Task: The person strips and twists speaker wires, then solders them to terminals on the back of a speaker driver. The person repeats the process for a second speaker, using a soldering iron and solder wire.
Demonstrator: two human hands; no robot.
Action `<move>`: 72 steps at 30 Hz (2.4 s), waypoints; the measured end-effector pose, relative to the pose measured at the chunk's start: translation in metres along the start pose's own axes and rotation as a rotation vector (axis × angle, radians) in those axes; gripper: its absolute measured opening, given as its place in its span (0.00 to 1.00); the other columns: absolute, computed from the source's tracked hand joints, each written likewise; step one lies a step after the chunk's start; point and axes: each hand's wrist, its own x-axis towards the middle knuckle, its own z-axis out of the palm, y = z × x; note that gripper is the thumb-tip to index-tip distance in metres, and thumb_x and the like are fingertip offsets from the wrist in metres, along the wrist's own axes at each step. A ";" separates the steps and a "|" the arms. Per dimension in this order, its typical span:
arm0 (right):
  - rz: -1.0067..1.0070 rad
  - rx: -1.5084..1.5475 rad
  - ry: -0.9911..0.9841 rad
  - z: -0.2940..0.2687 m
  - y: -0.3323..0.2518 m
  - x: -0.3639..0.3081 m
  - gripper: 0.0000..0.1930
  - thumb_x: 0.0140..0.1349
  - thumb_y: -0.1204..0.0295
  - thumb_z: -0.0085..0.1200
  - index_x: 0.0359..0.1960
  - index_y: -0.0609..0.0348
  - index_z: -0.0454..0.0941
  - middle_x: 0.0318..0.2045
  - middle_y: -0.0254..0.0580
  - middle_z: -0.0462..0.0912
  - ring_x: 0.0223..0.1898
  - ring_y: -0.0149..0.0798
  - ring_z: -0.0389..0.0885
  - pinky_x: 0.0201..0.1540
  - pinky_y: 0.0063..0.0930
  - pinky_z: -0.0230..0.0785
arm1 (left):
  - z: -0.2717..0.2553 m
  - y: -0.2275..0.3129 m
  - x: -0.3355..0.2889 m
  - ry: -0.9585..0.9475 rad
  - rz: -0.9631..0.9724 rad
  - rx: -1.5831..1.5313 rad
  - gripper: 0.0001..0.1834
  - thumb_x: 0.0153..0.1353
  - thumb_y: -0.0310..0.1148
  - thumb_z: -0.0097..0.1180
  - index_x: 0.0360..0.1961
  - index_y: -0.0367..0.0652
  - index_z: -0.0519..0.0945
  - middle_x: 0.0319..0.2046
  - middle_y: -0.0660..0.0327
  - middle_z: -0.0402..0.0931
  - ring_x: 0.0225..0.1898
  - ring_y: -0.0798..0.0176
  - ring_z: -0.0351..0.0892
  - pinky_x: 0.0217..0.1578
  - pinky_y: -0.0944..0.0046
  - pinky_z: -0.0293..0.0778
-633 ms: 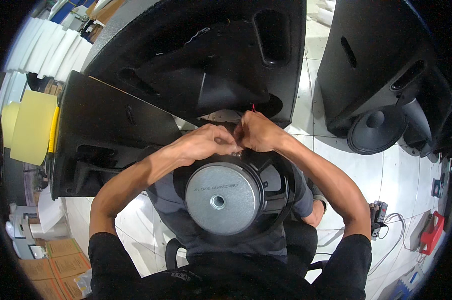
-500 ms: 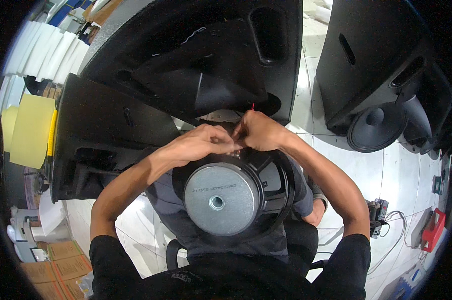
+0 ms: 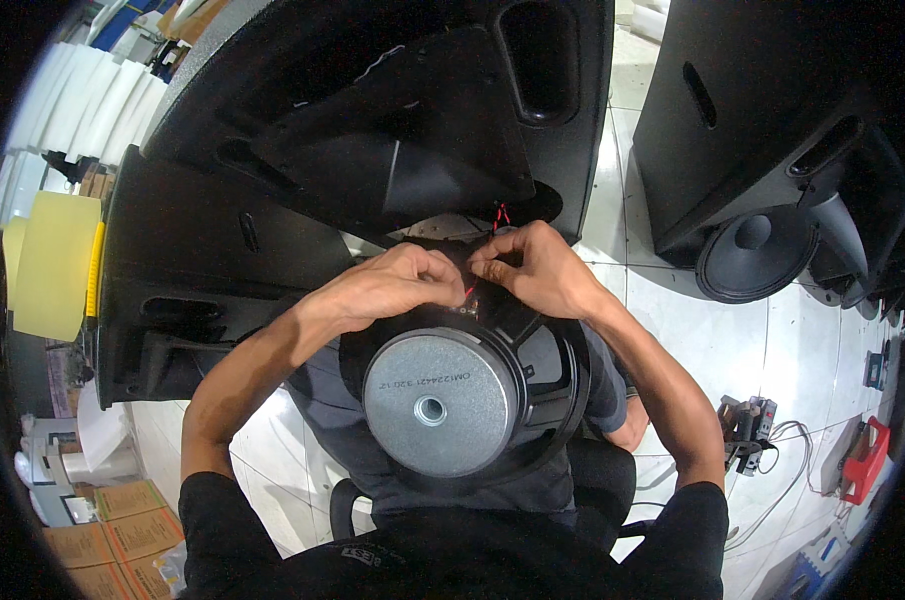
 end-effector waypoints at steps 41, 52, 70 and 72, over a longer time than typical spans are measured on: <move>0.010 0.128 0.160 0.015 0.011 -0.005 0.11 0.65 0.74 0.55 0.45 0.68 0.83 0.39 0.48 0.85 0.42 0.34 0.82 0.50 0.29 0.73 | 0.002 0.010 -0.001 0.126 0.022 0.250 0.16 0.56 0.38 0.64 0.34 0.33 0.87 0.25 0.50 0.82 0.28 0.64 0.79 0.33 0.63 0.73; 0.026 0.117 0.163 0.015 0.008 -0.007 0.11 0.64 0.75 0.55 0.45 0.67 0.83 0.39 0.47 0.85 0.42 0.34 0.82 0.49 0.28 0.73 | 0.001 0.018 -0.002 0.106 -0.016 0.207 0.13 0.58 0.34 0.63 0.37 0.33 0.87 0.31 0.52 0.84 0.34 0.64 0.80 0.41 0.63 0.73; 0.077 -0.024 0.339 -0.015 -0.001 -0.050 0.12 0.64 0.72 0.56 0.44 0.68 0.83 0.37 0.45 0.86 0.41 0.33 0.81 0.48 0.27 0.72 | -0.014 -0.022 -0.070 0.586 0.225 0.156 0.12 0.66 0.32 0.56 0.43 0.34 0.84 0.37 0.56 0.83 0.39 0.67 0.80 0.44 0.67 0.74; 0.123 -0.088 0.408 -0.026 0.009 -0.072 0.13 0.64 0.71 0.56 0.45 0.68 0.83 0.37 0.43 0.86 0.40 0.31 0.80 0.46 0.25 0.71 | -0.006 -0.029 -0.112 0.807 0.248 0.060 0.12 0.66 0.32 0.57 0.43 0.35 0.83 0.30 0.62 0.79 0.37 0.72 0.76 0.40 0.70 0.71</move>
